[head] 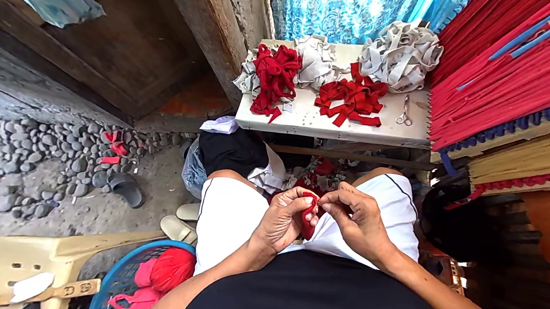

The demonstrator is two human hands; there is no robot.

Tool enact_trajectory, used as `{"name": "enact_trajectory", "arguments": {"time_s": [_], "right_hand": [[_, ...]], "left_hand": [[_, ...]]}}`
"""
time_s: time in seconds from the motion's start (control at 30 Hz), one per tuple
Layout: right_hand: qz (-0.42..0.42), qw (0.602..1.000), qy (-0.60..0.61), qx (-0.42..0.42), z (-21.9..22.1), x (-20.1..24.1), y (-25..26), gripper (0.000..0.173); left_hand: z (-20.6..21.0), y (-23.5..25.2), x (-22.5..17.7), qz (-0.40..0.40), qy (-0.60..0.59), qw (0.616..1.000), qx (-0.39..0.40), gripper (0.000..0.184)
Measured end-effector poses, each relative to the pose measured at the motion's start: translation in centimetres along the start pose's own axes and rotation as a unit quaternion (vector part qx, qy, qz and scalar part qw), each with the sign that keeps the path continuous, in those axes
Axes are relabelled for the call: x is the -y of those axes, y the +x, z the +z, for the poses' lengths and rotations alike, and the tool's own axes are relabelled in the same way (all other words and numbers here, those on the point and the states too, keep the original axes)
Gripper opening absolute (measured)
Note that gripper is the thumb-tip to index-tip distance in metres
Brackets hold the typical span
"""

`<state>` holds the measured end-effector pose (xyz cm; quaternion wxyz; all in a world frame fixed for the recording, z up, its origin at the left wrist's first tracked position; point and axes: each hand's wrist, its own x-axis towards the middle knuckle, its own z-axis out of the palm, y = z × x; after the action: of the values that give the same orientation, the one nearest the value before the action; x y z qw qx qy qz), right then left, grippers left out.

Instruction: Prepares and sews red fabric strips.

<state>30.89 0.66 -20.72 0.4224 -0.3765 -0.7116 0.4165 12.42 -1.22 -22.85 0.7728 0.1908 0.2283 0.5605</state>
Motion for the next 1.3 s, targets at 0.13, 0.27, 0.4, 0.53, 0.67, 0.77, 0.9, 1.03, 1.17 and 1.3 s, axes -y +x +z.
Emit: {"name": "enact_trajectory", "arguments": {"time_s": [0.13, 0.27, 0.4, 0.53, 0.67, 0.77, 0.9, 1.03, 1.17, 1.3], "right_hand": [[0.006, 1.000, 0.000, 0.002, 0.0, -0.2, 0.1, 0.010], [0.006, 1.000, -0.001, 0.010, 0.0, -0.3, 0.0, 0.010], [0.027, 0.999, 0.018, 0.006, 0.2, -0.5, 0.0, 0.008], [0.093, 0.993, 0.073, 0.000, 0.3, -0.7, 0.2, 0.006], [0.126, 0.985, 0.115, -0.006, 0.6, -0.7, 0.4, 0.004], [0.126, 0.983, 0.132, -0.012, 0.8, -0.5, 0.3, 0.006], [0.094, 0.988, 0.122, -0.012, 0.9, -0.4, 0.4, 0.010], [0.078, 0.992, 0.096, -0.002, 1.1, -0.7, 0.5, 0.010], [0.016, 0.999, 0.031, 0.001, 1.2, -1.7, 0.6, 0.005], [-0.082, 0.996, 0.019, -0.037, 1.2, -1.8, 0.7, 0.003]], "left_hand": [[0.0, 0.0, 0.1, -0.008, -0.010, 1.000, -0.005, 0.009], [0.2, -0.2, 0.4, 0.009, 0.008, 1.000, -0.023, 0.008], [0.5, -0.3, 0.7, 0.049, 0.060, 0.996, -0.044, 0.010], [0.4, -0.2, 1.0, 0.086, 0.097, 0.989, -0.068, 0.008], [0.6, -0.2, 1.0, 0.114, 0.134, 0.981, -0.082, 0.007], [0.5, -0.2, 1.2, 0.124, 0.170, 0.973, -0.092, 0.007], [0.4, 0.0, 1.3, 0.138, 0.217, 0.959, -0.120, 0.005], [0.0, 0.0, 1.6, 0.172, 0.303, 0.928, -0.132, 0.006], [0.0, -0.2, 1.7, 0.169, 0.336, 0.919, -0.118, 0.008], [0.2, 0.0, 1.4, 0.147, 0.298, 0.934, -0.129, 0.008]]}}
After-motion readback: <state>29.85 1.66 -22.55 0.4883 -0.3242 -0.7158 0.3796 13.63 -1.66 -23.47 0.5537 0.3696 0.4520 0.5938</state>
